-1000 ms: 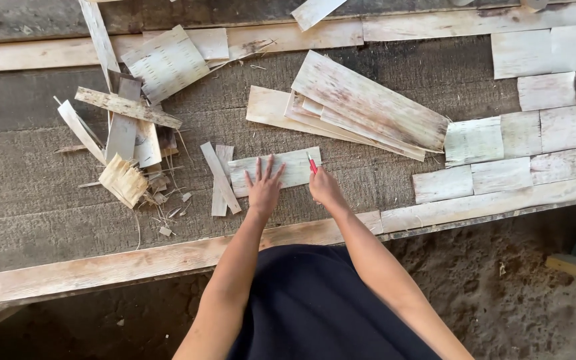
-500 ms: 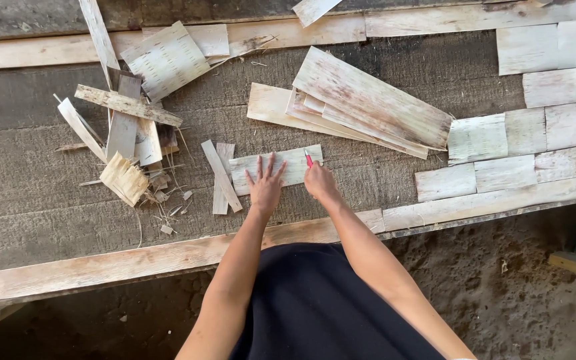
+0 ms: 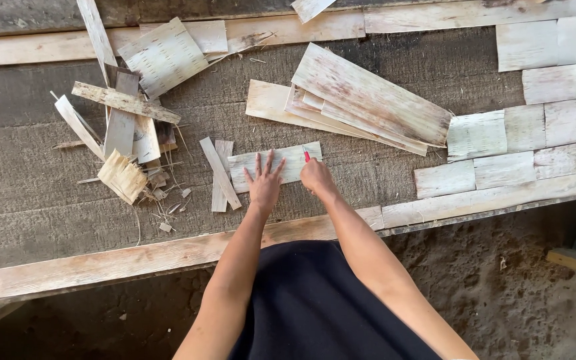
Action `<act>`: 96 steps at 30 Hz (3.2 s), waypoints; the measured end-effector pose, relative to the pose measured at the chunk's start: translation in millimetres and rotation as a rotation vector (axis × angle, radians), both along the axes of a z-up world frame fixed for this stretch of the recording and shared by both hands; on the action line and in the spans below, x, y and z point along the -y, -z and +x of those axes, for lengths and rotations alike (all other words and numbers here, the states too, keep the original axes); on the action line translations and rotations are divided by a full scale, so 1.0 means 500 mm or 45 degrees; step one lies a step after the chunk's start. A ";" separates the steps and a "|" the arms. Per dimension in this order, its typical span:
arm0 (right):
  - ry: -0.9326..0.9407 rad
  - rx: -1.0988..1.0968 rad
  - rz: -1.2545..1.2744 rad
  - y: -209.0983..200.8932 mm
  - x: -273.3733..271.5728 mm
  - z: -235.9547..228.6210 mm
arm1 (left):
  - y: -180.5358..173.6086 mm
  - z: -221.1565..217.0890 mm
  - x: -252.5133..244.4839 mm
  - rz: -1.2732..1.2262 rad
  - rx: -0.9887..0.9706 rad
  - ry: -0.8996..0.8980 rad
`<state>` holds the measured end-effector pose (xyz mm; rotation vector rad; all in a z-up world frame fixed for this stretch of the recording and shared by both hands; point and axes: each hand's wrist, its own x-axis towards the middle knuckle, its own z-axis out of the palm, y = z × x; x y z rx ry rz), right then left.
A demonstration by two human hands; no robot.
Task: The person uses a red utility knife to cut and trim thin strips of bamboo on a wooden workbench. They repeatedly pick up strips, align them, and slice them into smaller pieces, accumulating cut pieces on the table.
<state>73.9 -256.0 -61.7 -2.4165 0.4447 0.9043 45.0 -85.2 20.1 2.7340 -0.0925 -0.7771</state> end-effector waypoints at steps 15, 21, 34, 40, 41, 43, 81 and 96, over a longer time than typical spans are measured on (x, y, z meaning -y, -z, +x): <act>-0.029 0.004 -0.003 -0.117 -0.010 0.013 | 0.018 0.001 -0.003 -0.016 0.037 0.007; 0.038 -0.033 0.012 -0.078 0.006 0.014 | 0.021 -0.004 0.002 -0.002 0.029 -0.001; -0.044 -0.094 -0.004 -0.121 0.032 -0.137 | 0.000 -0.008 0.000 -0.005 0.058 0.010; -0.052 -0.112 0.000 -0.167 0.035 -0.156 | -0.019 -0.005 -0.002 -0.044 0.076 -0.031; -0.035 -0.111 0.018 -0.158 0.039 -0.163 | -0.029 -0.005 -0.003 -0.107 0.078 -0.087; -0.030 -0.111 0.039 -0.157 0.042 -0.167 | 0.005 -0.006 -0.016 -0.168 0.081 -0.153; -0.054 -0.141 0.060 -0.183 0.055 -0.159 | 0.007 -0.040 -0.287 -1.454 0.087 -1.390; -0.031 -0.132 0.098 -0.140 0.067 -0.167 | 0.018 0.013 -0.173 -1.963 -0.347 -1.114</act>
